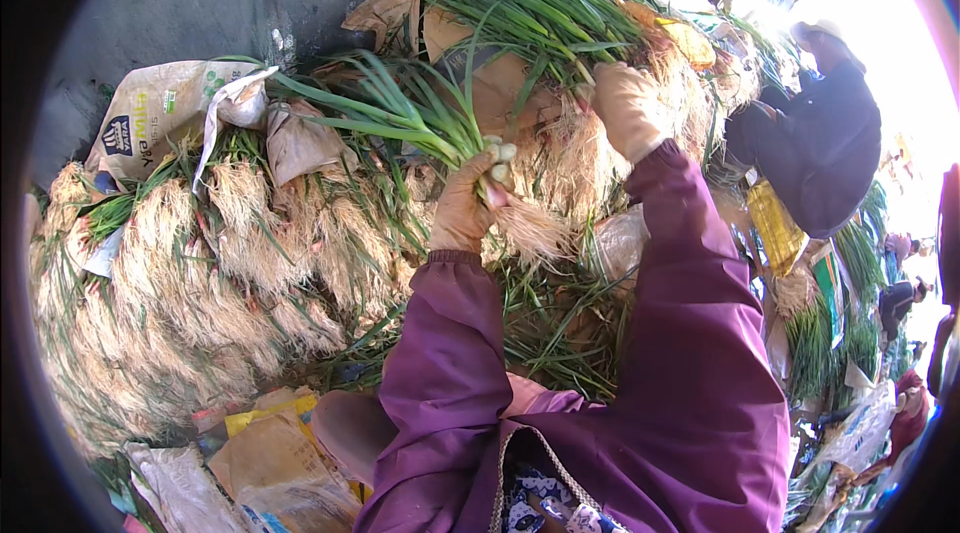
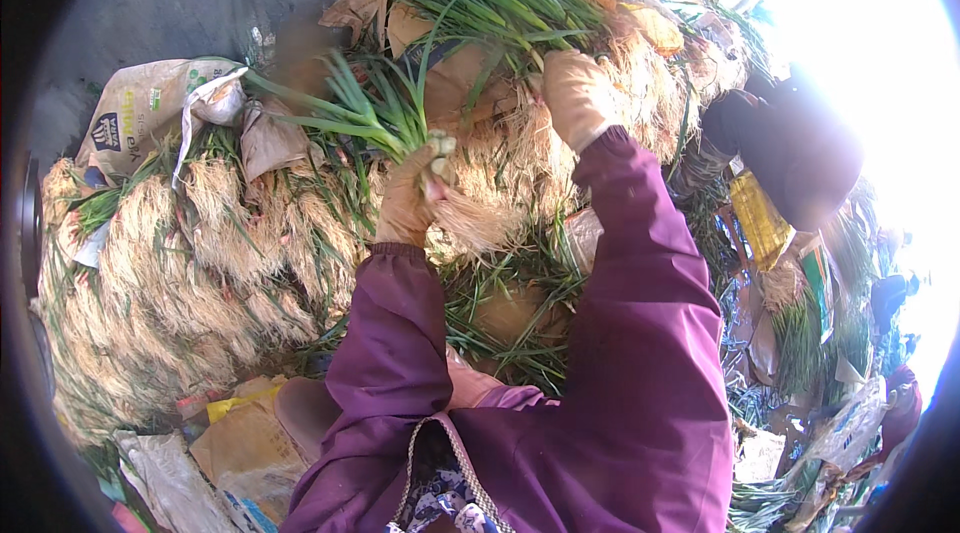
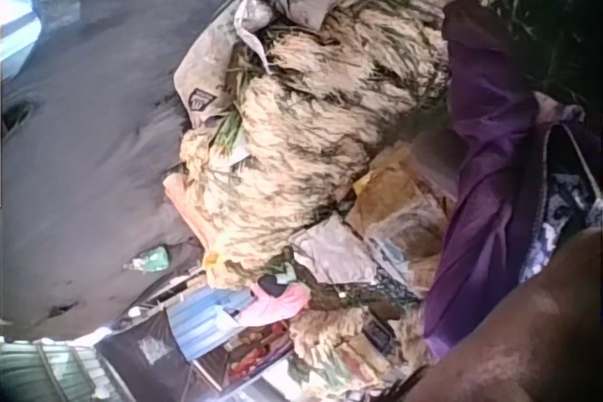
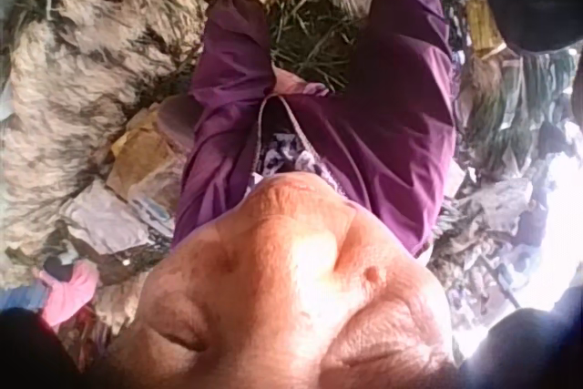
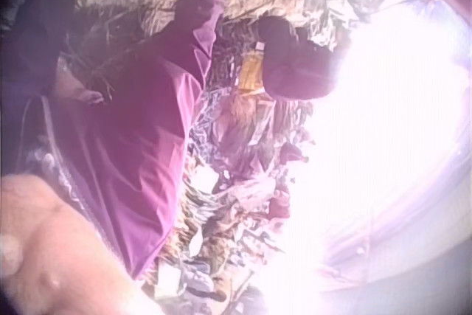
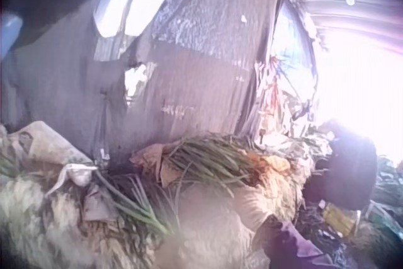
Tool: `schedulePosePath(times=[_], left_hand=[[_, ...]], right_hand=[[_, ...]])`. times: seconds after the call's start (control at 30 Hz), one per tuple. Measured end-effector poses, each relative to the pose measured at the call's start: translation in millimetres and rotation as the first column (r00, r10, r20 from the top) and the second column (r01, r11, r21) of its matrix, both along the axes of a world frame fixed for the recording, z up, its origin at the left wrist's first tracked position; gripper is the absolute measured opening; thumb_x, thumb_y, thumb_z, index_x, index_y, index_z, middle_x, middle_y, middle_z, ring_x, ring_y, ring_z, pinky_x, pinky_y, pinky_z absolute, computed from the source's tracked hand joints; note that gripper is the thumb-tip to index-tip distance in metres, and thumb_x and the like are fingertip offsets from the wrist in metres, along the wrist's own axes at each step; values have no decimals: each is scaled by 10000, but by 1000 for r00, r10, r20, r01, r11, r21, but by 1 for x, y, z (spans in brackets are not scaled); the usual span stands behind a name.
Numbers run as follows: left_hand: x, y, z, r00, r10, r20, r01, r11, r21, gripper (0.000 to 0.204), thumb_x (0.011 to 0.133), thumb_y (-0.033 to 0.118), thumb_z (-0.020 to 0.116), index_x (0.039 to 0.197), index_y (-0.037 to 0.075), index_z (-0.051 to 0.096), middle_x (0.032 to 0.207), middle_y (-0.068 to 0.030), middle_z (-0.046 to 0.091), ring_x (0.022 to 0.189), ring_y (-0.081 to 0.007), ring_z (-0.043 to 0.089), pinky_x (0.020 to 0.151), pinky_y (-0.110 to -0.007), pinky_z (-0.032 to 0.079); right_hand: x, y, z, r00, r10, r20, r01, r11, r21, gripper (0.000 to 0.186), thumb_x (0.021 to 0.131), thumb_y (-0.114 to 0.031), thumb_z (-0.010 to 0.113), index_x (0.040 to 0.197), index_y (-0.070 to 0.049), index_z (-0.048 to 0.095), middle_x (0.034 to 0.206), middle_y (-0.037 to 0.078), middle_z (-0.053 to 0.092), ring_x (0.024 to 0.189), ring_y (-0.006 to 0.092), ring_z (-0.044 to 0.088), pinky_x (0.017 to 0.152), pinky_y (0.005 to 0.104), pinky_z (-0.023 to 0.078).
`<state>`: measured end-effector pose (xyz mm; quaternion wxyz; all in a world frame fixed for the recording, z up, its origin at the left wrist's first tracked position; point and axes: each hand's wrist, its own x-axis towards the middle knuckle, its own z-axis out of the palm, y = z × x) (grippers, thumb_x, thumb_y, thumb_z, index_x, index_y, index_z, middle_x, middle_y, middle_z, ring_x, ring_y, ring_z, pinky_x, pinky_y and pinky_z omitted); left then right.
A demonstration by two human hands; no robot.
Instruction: The person sits on the ground and cleans bunches of green onions by hand. They remove roots and trim the green tops, then place the cleaned onions into a sack.
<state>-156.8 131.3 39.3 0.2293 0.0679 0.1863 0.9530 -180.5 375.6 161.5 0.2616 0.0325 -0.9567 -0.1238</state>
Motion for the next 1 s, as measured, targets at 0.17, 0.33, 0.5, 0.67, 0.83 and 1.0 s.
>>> schedulePosePath(times=[0.17, 0.33, 0.5, 0.67, 0.83, 1.0], left_hand=[[6, 13, 10, 998, 67, -2, -67, 995, -78, 245, 861, 65, 628, 1081, -28, 572, 1084, -165, 636, 791, -206, 639, 675, -322, 569], [3, 18, 11, 997, -39, -61, 28, 985, -169, 322, 861, 56, 611, 1148, -79, 554, 1087, -179, 651, 938, -259, 651, 744, -355, 540], [8, 9, 6, 990, 137, -39, -140, 985, -102, 295, 839, 63, 617, 1097, -78, 586, 961, -149, 666, 855, -239, 659, 763, -328, 558], [18, 1, 9, 991, 76, -108, -79, 997, -18, 304, 833, 41, 596, 1108, -86, 574, 976, -153, 663, 872, -236, 657, 746, -350, 573], [15, -7, -5, 996, 26, -85, -31, 998, -59, 290, 852, 22, 586, 1121, -81, 553, 1045, -179, 651, 904, -259, 658, 779, -346, 576], [10, 1, -32, 993, -4, 117, 2, 1000, 11, 305, 873, 15, 588, 1155, -73, 516, 1085, -207, 638, 923, -258, 656, 797, -344, 579]], right_hand=[[29, -38, -7, 998, -59, -36, 65, 971, 229, 112, 849, -129, 586, 896, -33, 554, 725, 78, 578, 671, 229, 632, 562, 337, 518], [76, -79, -49, 979, 143, 143, -168, 969, 181, 119, 841, -143, 578, 929, -65, 557, 699, 48, 586, 628, 197, 631, 516, 360, 512], [47, -48, -27, 978, -4, 207, 18, 998, -65, 206, 907, -124, 567, 1092, -35, 561, 995, 80, 647, 867, 204, 661, 683, 306, 552], [13, -76, -44, 460, 854, -241, 9, -276, -961, 431, 969, -266, 516, 1333, -46, 447, 1225, 93, 556, 1066, 175, 539, 896, 283, 434], [-10, -80, -43, 611, 722, 326, -145, 507, -850, 333, 936, -167, 566, 1239, -39, 520, 1034, 30, 639, 834, 123, 576, 750, 268, 471], [8, -25, 2, 123, 714, -689, 432, -664, -610, 490, 868, -282, 684, 1251, -37, 500, 930, 64, 612, 737, 104, 565, 559, 167, 443]])
